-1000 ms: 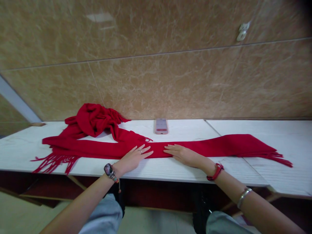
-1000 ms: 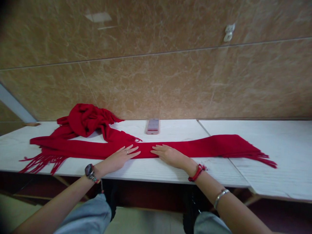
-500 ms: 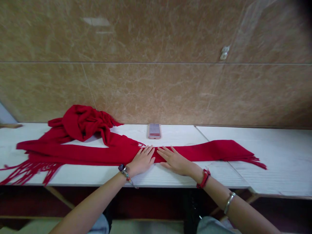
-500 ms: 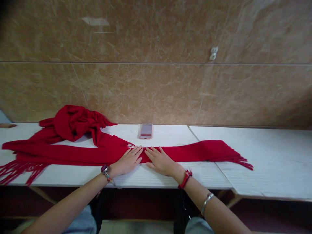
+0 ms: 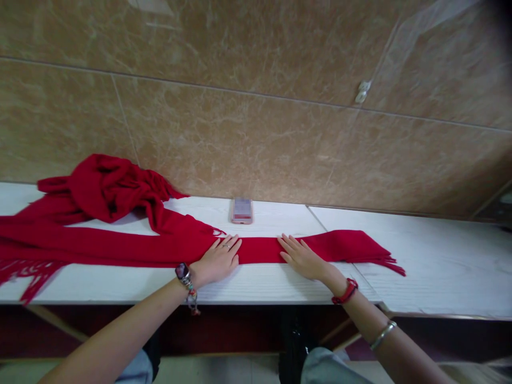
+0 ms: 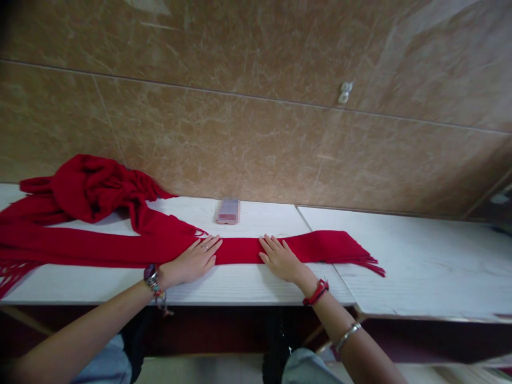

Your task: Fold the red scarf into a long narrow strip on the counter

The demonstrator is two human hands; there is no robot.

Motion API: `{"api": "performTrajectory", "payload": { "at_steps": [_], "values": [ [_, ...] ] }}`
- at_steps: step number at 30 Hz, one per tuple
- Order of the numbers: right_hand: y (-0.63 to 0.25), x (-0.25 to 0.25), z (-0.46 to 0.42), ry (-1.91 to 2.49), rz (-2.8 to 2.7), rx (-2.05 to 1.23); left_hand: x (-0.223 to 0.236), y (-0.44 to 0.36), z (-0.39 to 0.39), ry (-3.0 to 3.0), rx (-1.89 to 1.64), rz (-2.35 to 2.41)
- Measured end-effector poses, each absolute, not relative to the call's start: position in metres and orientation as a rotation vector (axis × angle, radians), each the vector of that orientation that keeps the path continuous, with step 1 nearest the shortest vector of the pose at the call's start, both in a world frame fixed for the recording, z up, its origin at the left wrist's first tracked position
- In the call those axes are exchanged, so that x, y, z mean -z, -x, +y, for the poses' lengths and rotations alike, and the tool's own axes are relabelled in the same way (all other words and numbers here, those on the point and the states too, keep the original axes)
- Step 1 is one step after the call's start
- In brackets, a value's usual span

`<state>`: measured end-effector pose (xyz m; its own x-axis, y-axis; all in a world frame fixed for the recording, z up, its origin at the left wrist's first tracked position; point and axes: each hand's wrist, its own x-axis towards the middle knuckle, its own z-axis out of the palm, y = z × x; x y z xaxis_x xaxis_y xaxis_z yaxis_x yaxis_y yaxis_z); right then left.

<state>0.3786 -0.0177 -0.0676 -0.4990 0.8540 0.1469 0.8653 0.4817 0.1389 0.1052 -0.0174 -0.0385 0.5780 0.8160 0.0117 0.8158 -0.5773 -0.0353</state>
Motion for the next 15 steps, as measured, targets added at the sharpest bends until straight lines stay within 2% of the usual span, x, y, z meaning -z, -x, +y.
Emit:
{"api": "performTrajectory", "payload": {
  "at_steps": [8,15],
  "values": [
    [-0.423,0.060,-0.022,1.637,-2.604,0.403,0.031,-0.107,-0.013,2.804,-0.130,-1.484],
    [-0.363,0.048,-0.023,1.539,-2.563,0.258,0.027,-0.137,-0.013,2.697,0.049,-1.482]
  ]
}}
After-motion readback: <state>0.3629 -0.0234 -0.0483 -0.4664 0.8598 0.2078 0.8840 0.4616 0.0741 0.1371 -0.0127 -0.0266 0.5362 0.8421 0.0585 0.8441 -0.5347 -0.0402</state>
